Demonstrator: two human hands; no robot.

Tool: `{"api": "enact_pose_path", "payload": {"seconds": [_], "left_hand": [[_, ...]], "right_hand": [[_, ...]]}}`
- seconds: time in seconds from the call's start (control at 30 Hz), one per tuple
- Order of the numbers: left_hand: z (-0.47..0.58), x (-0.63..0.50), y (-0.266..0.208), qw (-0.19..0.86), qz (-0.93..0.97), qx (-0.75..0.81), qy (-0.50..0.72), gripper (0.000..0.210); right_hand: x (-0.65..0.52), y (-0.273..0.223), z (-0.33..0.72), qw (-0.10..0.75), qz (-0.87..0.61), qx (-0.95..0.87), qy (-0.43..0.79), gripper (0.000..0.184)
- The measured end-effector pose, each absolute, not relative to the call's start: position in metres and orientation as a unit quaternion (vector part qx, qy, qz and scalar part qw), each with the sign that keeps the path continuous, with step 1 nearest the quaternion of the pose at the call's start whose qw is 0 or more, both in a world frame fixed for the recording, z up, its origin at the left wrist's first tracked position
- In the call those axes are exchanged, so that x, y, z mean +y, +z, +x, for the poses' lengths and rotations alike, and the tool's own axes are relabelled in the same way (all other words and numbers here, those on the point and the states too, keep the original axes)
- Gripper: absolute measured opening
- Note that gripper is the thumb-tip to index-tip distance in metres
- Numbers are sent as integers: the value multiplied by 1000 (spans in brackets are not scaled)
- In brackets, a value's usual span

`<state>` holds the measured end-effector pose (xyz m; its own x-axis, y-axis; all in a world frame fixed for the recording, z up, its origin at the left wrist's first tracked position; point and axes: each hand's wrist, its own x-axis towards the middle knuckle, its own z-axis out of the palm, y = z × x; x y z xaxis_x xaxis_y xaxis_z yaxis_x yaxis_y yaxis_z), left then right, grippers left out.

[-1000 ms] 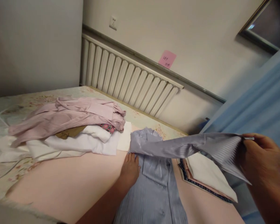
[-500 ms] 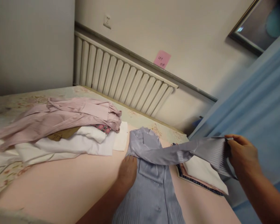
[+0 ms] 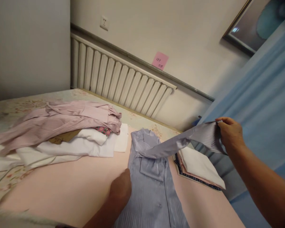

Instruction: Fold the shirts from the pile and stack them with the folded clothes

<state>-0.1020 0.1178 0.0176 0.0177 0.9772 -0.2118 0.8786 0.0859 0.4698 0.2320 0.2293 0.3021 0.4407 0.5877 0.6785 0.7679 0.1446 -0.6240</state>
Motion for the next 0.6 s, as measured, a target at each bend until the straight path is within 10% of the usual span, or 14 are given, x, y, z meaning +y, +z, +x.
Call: {"api": "enact_pose_path", "payload": {"seconds": [0.6], "left_hand": [[-62,113,2,398,722,539,171,5]], "right_hand": [[268,338,275,541,-658,-510,-120,30]]}}
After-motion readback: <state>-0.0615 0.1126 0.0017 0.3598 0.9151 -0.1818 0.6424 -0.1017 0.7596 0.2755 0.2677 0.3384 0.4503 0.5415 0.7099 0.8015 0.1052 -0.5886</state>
